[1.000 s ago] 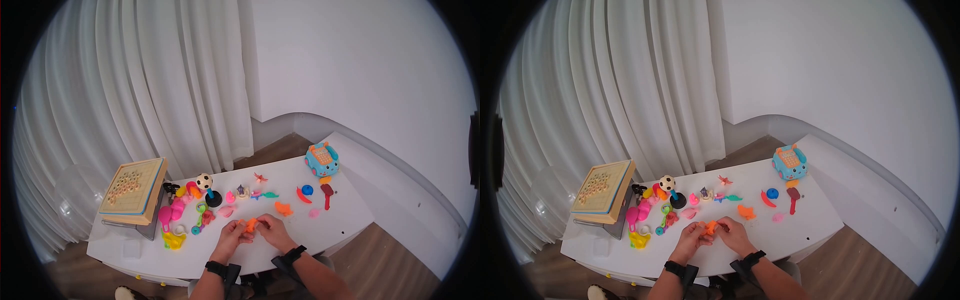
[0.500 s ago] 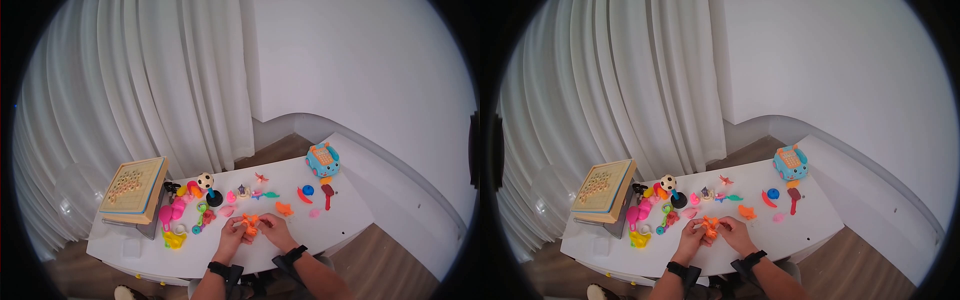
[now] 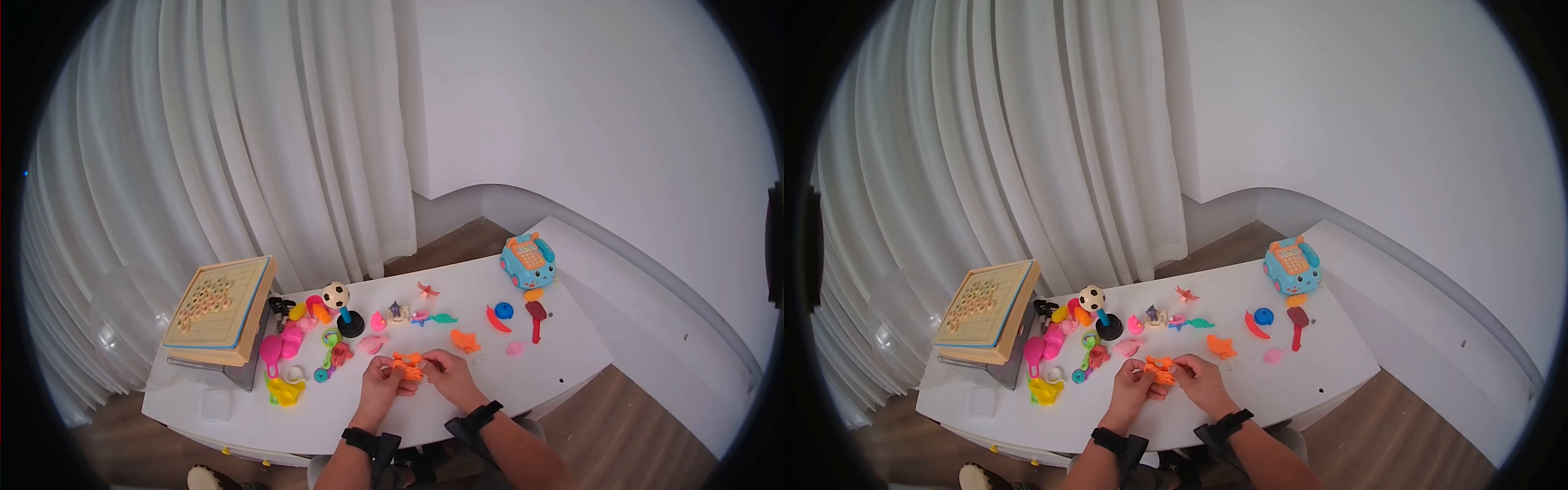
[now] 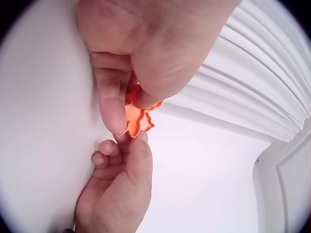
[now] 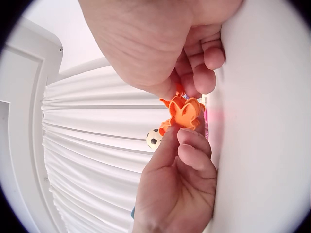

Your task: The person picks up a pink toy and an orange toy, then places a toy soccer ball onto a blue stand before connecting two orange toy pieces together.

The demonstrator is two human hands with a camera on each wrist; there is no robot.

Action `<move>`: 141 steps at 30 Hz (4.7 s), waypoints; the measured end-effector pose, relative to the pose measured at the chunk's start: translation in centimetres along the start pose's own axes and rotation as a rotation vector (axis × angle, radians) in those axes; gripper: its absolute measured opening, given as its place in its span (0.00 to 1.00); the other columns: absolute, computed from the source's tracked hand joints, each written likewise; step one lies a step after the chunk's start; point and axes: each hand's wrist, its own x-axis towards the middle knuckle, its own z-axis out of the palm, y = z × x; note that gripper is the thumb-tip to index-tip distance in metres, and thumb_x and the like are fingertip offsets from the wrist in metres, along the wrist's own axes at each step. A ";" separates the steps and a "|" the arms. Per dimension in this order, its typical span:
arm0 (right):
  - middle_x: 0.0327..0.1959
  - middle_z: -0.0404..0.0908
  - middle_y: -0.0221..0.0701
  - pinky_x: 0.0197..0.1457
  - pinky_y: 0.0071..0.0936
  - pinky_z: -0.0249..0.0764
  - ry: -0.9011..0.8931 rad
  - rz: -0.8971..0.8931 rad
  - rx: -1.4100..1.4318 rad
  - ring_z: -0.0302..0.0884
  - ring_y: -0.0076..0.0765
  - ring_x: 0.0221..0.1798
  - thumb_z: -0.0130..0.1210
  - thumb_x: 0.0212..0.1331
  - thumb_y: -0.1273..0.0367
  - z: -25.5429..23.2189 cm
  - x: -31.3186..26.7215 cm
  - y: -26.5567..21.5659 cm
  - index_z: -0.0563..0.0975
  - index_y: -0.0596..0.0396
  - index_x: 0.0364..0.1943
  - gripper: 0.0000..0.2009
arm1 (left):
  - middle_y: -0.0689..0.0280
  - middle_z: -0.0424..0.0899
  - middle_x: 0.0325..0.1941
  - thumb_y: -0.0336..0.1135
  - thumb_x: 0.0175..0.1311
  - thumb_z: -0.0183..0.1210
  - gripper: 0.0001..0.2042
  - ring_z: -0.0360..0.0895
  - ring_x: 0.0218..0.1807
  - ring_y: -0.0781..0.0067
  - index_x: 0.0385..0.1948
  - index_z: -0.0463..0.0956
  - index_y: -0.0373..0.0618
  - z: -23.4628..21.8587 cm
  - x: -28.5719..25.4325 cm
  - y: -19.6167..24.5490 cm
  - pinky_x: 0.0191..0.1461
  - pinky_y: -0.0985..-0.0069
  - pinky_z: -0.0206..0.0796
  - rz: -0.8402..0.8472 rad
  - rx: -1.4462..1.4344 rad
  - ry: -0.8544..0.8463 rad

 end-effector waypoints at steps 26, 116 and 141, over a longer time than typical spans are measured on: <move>0.38 0.86 0.28 0.42 0.21 0.78 -0.136 -0.004 -0.161 0.79 0.19 0.35 0.68 0.66 0.63 -0.5 -0.5 -2.1 0.82 0.57 0.53 0.17 | 0.60 0.84 0.26 0.40 0.81 0.57 0.14 0.80 0.17 0.74 0.51 0.73 0.36 1.7 -0.9 1.3 0.17 0.79 0.71 0.007 0.206 0.056; 0.37 0.84 0.27 0.41 0.21 0.78 -0.091 0.017 0.130 0.78 0.19 0.35 0.64 0.73 0.65 -0.3 -0.1 -0.5 0.81 0.59 0.56 0.14 | 0.76 0.70 0.20 0.44 0.72 0.69 0.19 0.62 0.17 0.89 0.53 0.78 0.40 -0.6 -1.0 4.3 0.20 0.87 0.52 -0.344 0.019 -0.244; 0.28 0.71 0.19 0.34 0.17 0.62 -0.409 0.122 0.189 0.65 0.15 0.30 0.51 0.62 0.77 -3.5 -0.1 -3.2 0.81 0.51 0.68 0.27 | 0.65 0.73 0.23 0.30 0.66 0.51 0.33 0.67 0.18 0.77 0.76 0.59 0.43 -1.1 -1.3 3.2 0.21 0.81 0.55 -0.447 -0.374 -0.515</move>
